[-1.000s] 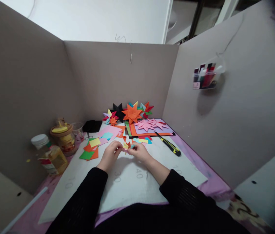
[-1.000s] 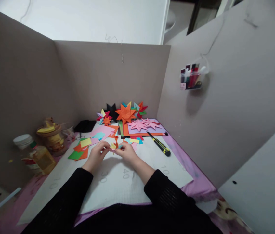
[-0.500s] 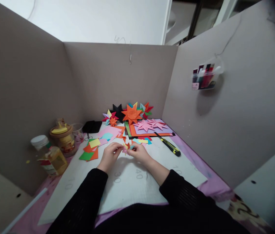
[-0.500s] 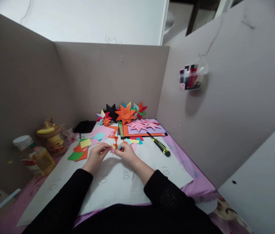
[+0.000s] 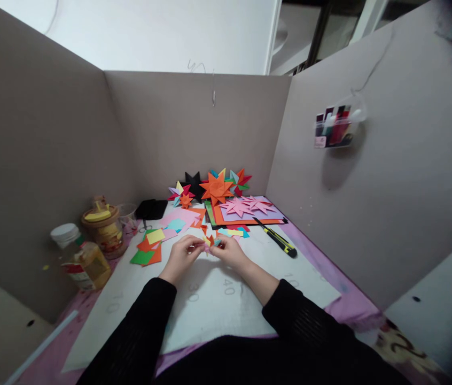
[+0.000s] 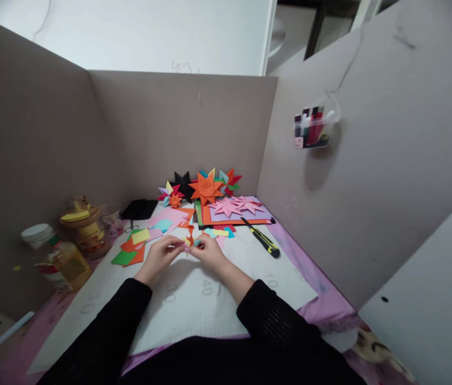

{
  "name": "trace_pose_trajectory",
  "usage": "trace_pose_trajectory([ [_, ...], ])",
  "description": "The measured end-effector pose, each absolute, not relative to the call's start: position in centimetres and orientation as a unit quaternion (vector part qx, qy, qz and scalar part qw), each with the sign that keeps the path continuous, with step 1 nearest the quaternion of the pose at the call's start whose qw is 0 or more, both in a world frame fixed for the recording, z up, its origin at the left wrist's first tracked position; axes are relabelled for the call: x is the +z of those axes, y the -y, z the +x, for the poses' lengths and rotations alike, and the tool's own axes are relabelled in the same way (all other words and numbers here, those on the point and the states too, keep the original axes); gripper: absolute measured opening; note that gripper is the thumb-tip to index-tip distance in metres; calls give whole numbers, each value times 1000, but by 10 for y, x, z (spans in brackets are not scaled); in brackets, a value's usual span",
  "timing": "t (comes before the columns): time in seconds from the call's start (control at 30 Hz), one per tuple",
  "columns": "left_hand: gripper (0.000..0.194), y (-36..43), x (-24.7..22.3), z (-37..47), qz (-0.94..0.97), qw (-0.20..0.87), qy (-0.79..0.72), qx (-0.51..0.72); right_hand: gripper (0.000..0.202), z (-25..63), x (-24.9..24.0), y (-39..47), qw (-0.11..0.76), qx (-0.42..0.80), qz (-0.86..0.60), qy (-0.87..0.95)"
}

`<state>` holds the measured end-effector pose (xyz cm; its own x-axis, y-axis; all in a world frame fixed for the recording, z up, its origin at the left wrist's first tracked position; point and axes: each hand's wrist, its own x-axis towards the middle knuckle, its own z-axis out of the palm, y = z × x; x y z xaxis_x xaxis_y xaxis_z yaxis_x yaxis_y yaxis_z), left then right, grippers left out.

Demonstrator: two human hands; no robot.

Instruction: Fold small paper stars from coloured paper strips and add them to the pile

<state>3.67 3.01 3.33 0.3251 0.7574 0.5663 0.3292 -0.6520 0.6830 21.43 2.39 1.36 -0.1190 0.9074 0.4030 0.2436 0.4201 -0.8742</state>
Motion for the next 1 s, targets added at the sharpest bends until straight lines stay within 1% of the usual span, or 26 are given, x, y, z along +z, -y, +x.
trace_pose_trajectory([
  [0.2,18,-30,33,39,758,306,-370,441,13,214,19,-20,494,284,-436,696],
  [0.27,18,-30,33,39,757,317,-374,431,12,214,19,-21,492,268,-438,704],
  [0.53,18,-28,37,39,766,302,-376,425,6,215,17,-23,498,227,-439,712],
  [0.83,16,-29,33,43,748,296,-399,441,9,210,12,-23,507,210,-448,706],
  [1.0,16,-29,32,41,746,278,-416,439,14,208,11,-22,515,226,-448,695],
])
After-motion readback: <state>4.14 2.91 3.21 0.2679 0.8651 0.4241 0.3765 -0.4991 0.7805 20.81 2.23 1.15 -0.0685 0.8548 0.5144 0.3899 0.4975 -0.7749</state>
